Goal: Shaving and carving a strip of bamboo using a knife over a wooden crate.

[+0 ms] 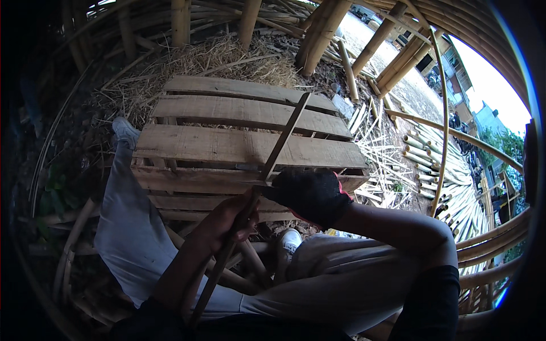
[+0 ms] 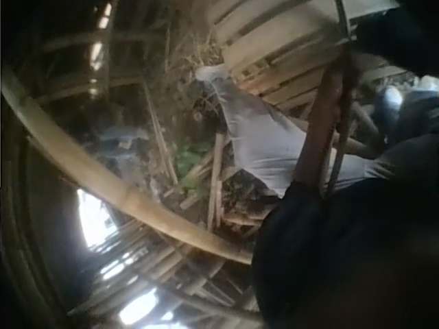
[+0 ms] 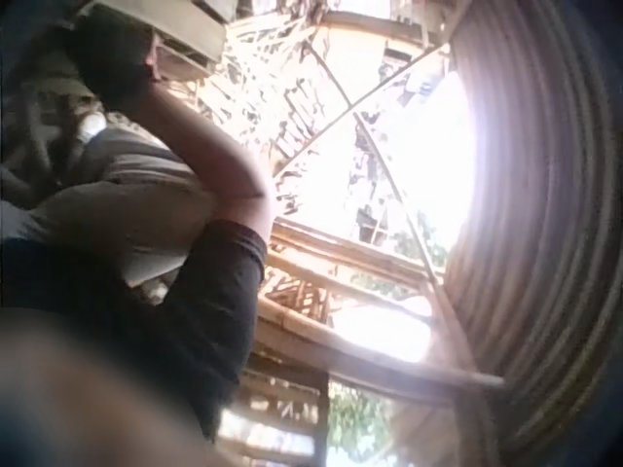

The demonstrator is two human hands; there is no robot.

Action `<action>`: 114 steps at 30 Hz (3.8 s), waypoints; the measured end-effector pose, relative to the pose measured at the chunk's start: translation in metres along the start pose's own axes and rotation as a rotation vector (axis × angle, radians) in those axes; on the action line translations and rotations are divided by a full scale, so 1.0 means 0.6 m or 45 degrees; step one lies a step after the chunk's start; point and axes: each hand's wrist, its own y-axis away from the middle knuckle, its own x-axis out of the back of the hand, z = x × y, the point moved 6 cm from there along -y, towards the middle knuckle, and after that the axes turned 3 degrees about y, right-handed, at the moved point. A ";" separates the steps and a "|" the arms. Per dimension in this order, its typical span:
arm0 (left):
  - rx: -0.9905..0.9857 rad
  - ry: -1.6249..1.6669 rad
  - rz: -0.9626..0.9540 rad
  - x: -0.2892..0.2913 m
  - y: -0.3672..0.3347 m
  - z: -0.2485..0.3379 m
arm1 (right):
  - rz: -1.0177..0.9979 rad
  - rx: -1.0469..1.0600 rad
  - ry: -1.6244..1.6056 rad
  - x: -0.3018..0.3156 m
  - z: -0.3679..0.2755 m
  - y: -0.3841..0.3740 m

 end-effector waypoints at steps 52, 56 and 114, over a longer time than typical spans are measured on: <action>0.168 0.088 -0.091 0.008 -0.004 -0.020 | 0.084 0.306 0.293 -0.028 0.065 -0.035; 0.215 0.230 -0.119 0.013 0.003 -0.025 | 0.153 0.238 0.607 -0.007 0.146 -0.066; 0.163 0.338 -0.300 -0.004 0.019 0.015 | 0.048 0.062 0.563 0.005 0.125 -0.019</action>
